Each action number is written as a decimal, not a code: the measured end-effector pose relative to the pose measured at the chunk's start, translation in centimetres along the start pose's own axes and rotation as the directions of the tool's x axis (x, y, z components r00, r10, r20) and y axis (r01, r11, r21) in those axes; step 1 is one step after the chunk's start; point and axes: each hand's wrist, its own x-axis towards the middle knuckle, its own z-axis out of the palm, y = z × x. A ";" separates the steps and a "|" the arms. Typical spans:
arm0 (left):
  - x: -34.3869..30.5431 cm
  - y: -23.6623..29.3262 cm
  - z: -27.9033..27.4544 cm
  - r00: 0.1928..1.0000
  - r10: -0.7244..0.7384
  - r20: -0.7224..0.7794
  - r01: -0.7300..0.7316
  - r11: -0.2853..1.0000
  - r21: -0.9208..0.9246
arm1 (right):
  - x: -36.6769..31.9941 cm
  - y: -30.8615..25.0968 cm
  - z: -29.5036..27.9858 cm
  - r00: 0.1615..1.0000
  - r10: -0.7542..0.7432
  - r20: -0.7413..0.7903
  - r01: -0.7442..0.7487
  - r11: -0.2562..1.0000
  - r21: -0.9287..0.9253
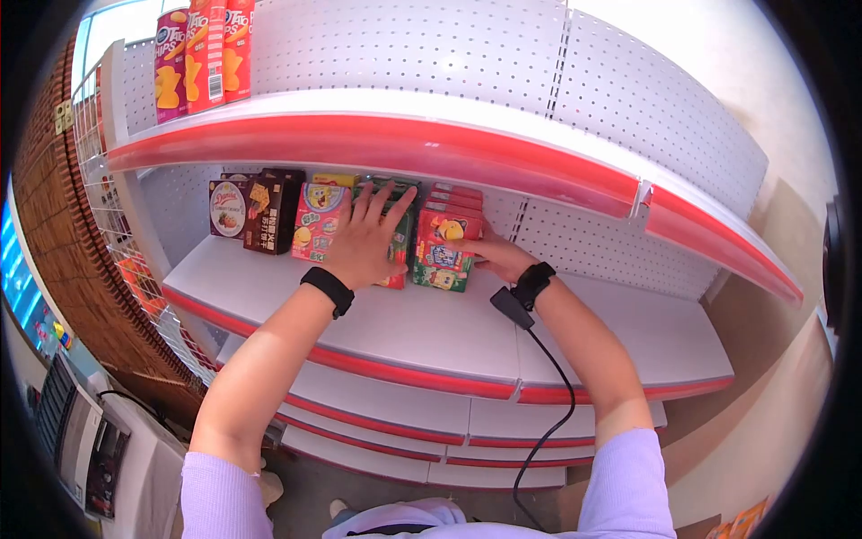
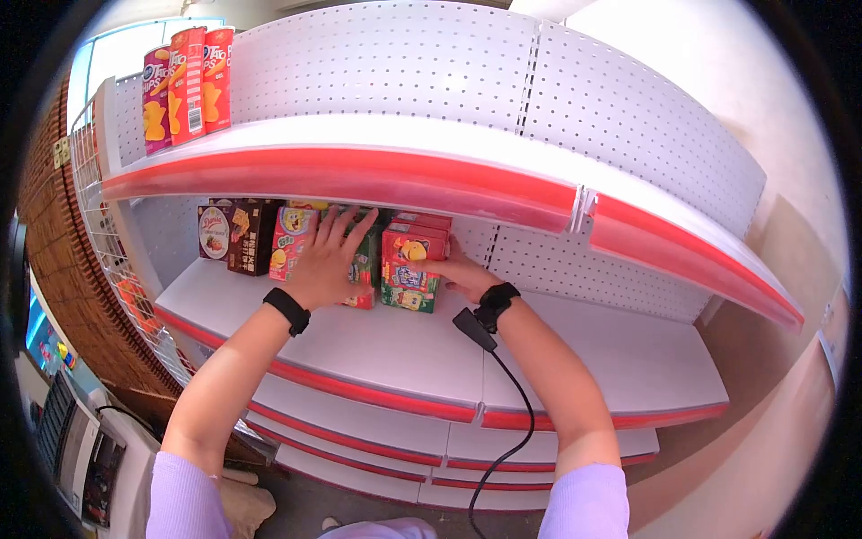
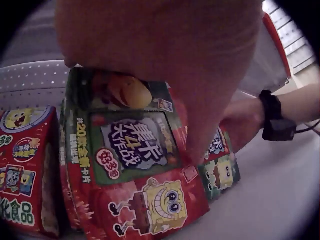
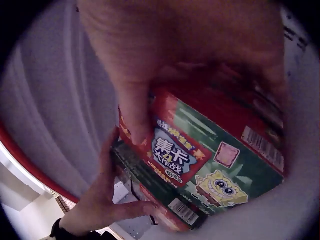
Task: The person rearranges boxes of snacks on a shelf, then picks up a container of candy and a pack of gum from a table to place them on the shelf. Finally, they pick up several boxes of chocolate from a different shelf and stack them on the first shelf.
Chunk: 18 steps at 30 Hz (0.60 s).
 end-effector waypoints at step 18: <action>4.0 2.0 0.9 0.994 0.112 0.000 -0.111 0.988 -0.110 | -0.7 -1.2 0.3 0.990 -0.127 -0.056 0.132 0.987 0.086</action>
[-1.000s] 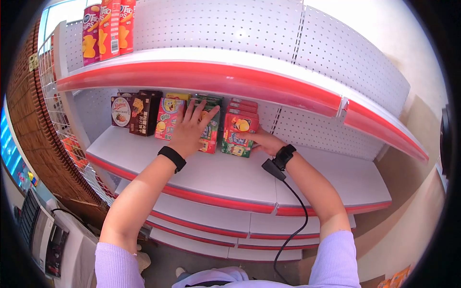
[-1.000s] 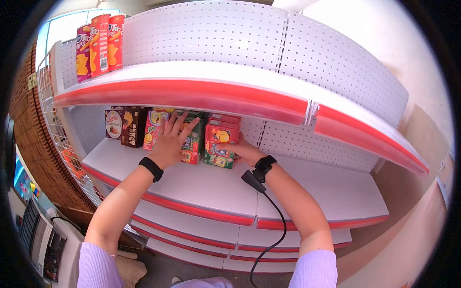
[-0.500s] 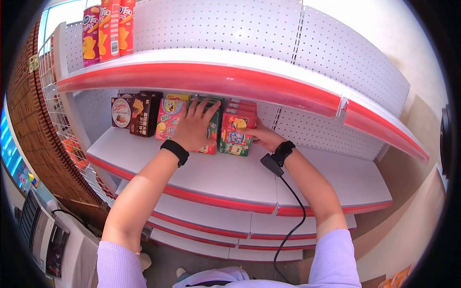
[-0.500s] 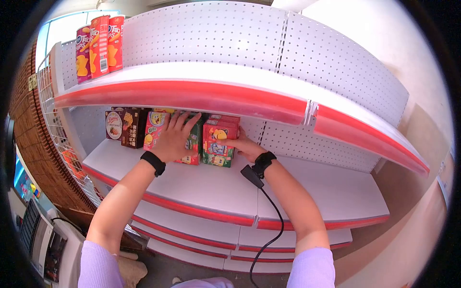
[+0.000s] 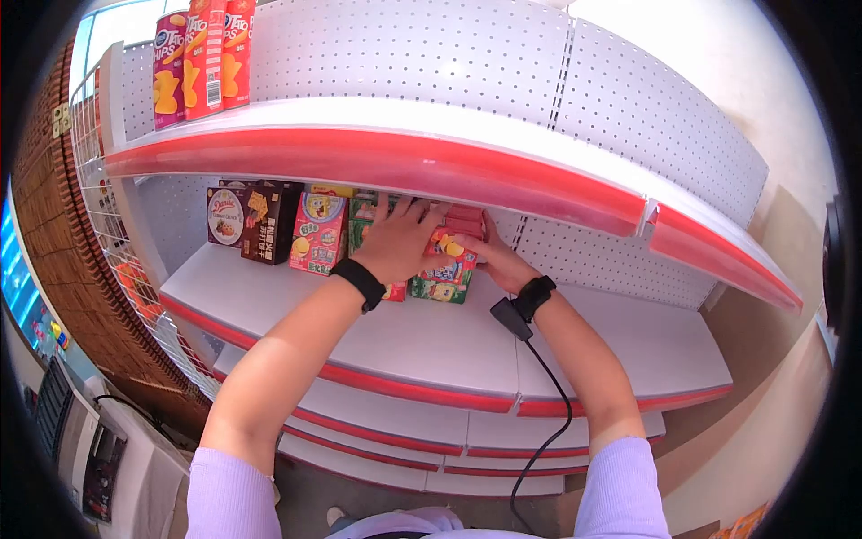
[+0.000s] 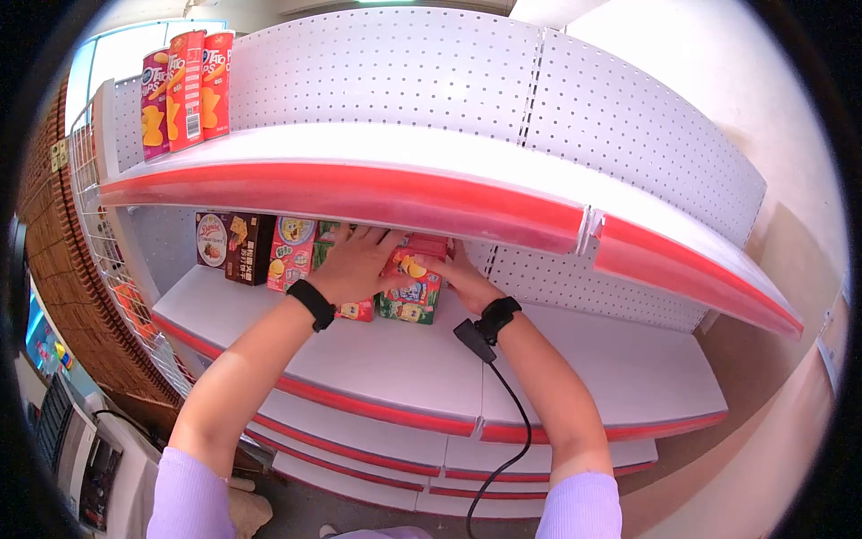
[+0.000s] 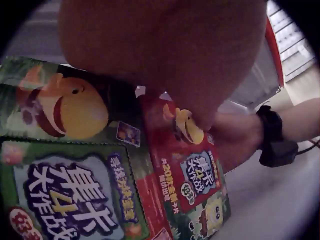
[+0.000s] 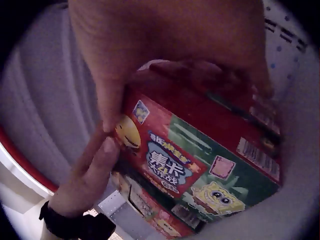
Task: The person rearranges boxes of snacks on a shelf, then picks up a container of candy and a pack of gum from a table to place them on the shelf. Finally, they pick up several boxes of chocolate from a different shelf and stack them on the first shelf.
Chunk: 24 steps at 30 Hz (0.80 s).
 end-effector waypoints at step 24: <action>1.7 -3.1 0.7 0.996 0.023 0.081 -0.004 0.975 -0.224 | -0.5 1.9 -1.3 0.972 0.195 0.134 -0.159 0.958 -0.240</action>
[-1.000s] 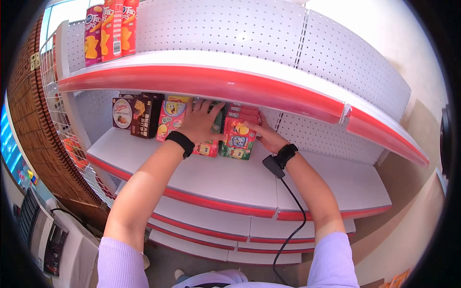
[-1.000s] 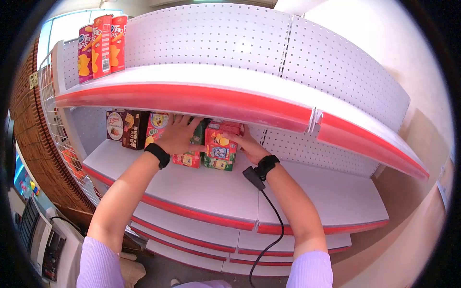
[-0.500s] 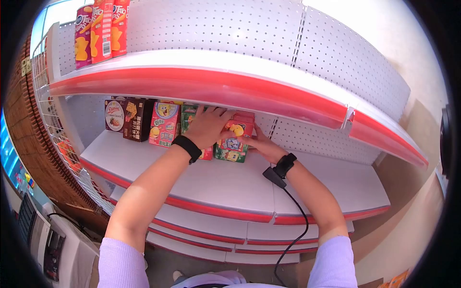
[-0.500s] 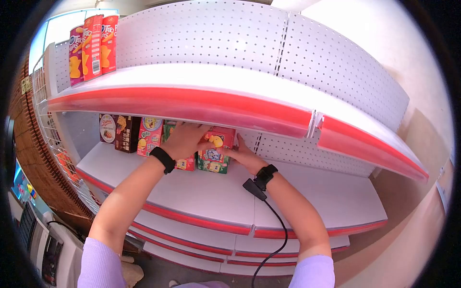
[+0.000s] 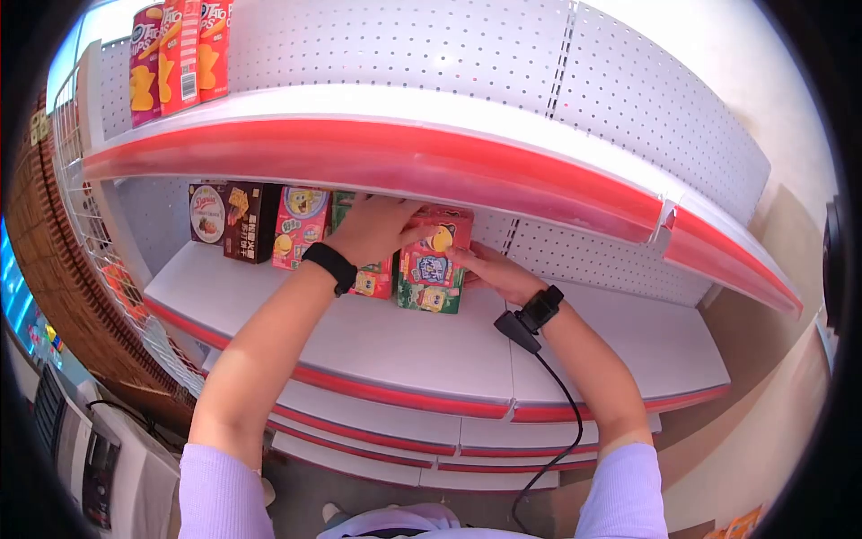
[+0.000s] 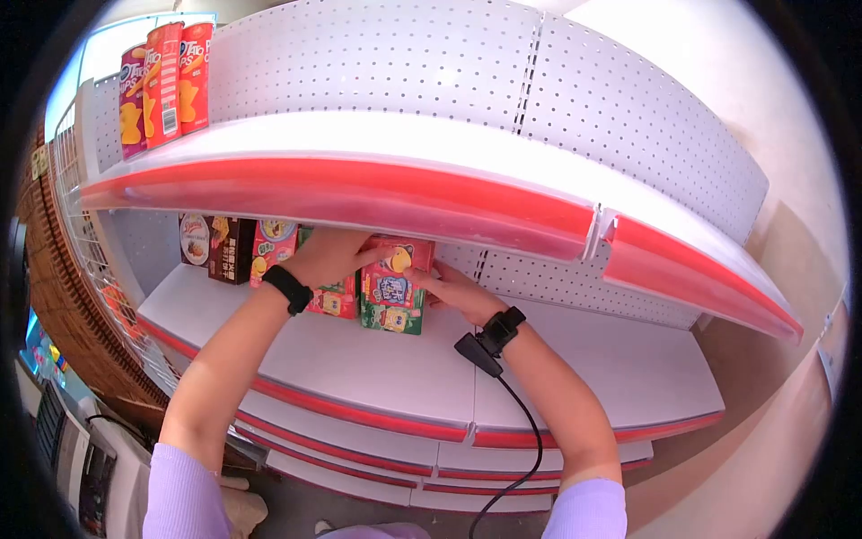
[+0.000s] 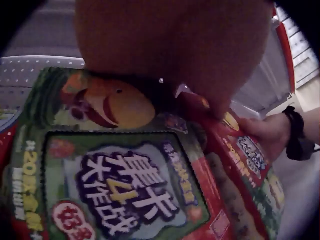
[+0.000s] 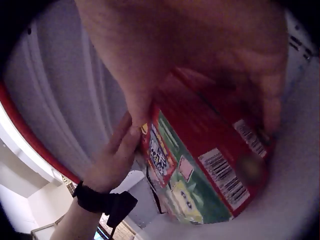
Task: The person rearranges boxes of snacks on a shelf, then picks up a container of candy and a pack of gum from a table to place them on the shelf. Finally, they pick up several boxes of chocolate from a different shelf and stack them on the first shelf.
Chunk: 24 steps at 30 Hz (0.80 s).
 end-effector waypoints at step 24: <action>-3.2 -2.0 -1.6 0.991 -0.122 -0.053 0.128 0.985 0.118 | 0.0 0.6 1.4 0.997 -0.016 -0.070 0.027 0.988 0.150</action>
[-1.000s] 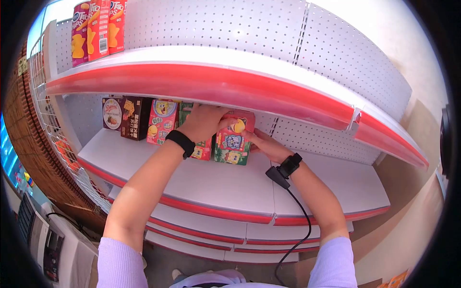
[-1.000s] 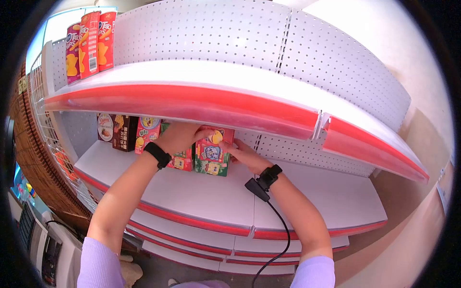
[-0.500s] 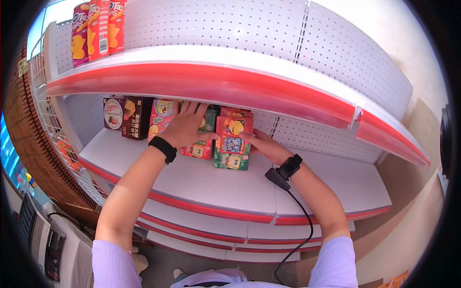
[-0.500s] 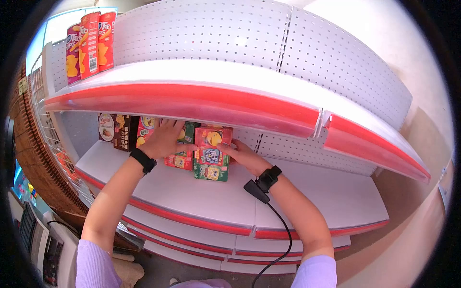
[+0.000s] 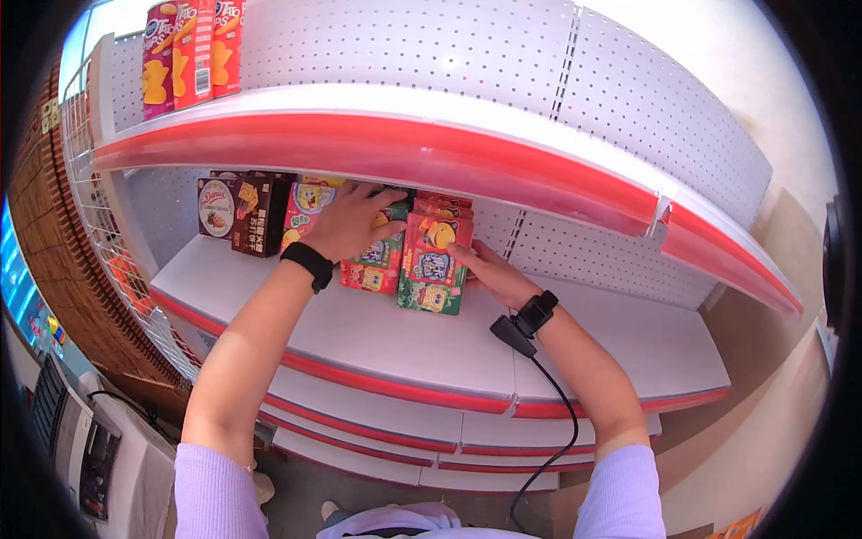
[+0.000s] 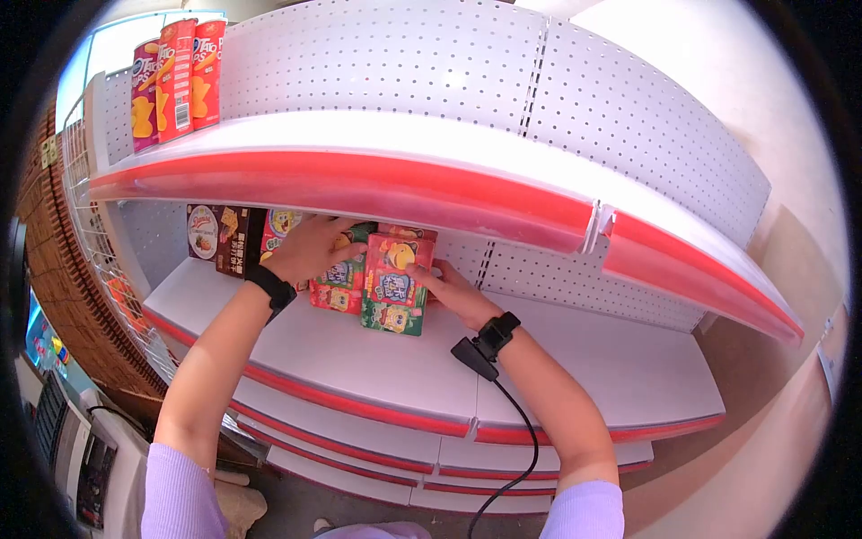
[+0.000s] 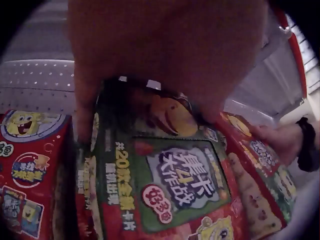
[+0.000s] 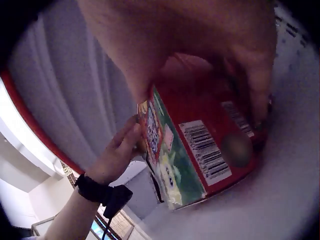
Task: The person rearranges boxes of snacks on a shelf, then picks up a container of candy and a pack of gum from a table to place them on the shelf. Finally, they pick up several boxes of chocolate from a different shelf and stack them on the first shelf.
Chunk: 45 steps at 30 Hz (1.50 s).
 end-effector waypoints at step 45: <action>-0.2 -0.1 1.6 0.981 -0.194 0.003 0.194 0.981 -0.015 | -1.6 -1.7 3.6 0.940 -0.298 -0.167 0.247 0.930 -0.271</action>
